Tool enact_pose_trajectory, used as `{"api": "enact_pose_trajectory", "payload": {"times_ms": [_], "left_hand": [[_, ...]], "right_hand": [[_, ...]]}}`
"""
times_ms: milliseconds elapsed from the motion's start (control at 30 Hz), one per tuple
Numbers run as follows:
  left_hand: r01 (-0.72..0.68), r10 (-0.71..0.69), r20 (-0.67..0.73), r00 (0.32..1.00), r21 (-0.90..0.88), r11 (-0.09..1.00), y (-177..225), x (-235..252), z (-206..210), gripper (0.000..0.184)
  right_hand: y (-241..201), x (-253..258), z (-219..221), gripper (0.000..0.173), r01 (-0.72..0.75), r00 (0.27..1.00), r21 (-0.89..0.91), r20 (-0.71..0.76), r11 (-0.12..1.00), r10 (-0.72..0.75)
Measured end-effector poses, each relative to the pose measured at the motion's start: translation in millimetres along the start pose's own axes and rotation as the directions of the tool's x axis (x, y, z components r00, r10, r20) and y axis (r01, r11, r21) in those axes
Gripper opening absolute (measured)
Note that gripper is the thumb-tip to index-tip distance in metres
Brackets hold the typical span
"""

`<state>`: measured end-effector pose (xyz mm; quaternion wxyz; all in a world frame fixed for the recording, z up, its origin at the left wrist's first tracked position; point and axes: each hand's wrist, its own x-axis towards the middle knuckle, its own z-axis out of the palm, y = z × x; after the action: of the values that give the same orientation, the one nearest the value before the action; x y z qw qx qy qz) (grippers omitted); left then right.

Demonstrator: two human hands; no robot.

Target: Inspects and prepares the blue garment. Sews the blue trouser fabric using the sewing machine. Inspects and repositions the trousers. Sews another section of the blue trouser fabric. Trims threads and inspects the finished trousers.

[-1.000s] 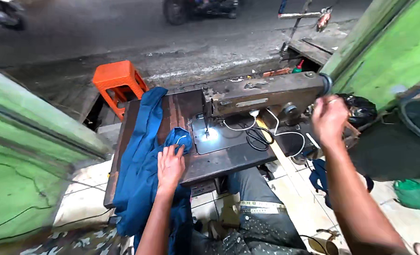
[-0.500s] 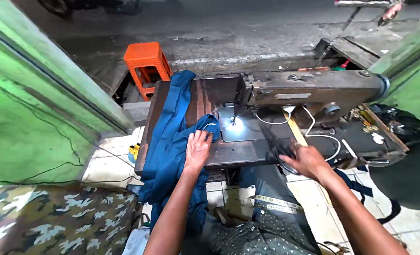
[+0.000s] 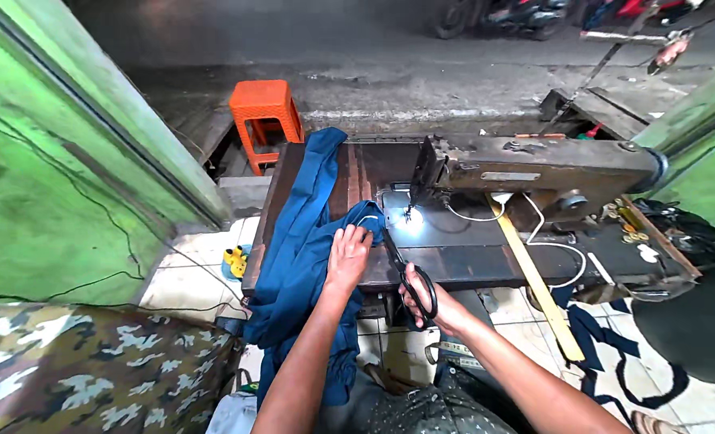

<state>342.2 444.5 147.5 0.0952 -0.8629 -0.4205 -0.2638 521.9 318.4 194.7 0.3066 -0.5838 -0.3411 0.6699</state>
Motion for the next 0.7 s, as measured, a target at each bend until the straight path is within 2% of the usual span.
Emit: {"api": "enact_pose_trajectory", "payload": {"times_ms": [133,233,300,433,500,567,700], "left_hand": [[0.031,-0.031,-0.005,1.0,-0.025,0.999,0,1,0,0.024],[0.071,-0.074,-0.037,0.997,-0.068,0.995,-2,0,-1,0.022],[0.099,-0.109,-0.084,0.99,-0.117,0.988,-4,1,0,0.023],[0.14,-0.164,-0.128,0.978,-0.182,0.973,-8,1,-2,0.029],[0.128,-0.155,-0.14,0.978,-0.185,0.974,-8,1,0,0.03],[0.13,-0.156,-0.132,0.979,-0.188,0.974,-8,1,0,0.031],[0.125,-0.148,-0.119,0.982,-0.179,0.976,-9,0,-3,0.032]], "right_hand": [[-1,4,5,0.056,0.019,0.999,-0.035,-0.047,0.999,-0.021],[2,2,4,0.053,0.071,0.996,0.049,-0.063,0.996,-0.068],[4,-5,-3,0.056,0.107,0.994,0.137,-0.019,0.985,-0.105],[6,-8,-22,0.085,0.054,0.977,0.293,0.183,0.955,-0.111],[2,-1,-26,0.094,-0.002,0.96,0.336,0.265,0.942,-0.093],[-3,7,-25,0.096,-0.029,0.954,0.358,0.288,0.933,-0.081],[-5,19,-20,0.089,0.001,0.941,0.367,0.314,0.93,-0.125]]}}
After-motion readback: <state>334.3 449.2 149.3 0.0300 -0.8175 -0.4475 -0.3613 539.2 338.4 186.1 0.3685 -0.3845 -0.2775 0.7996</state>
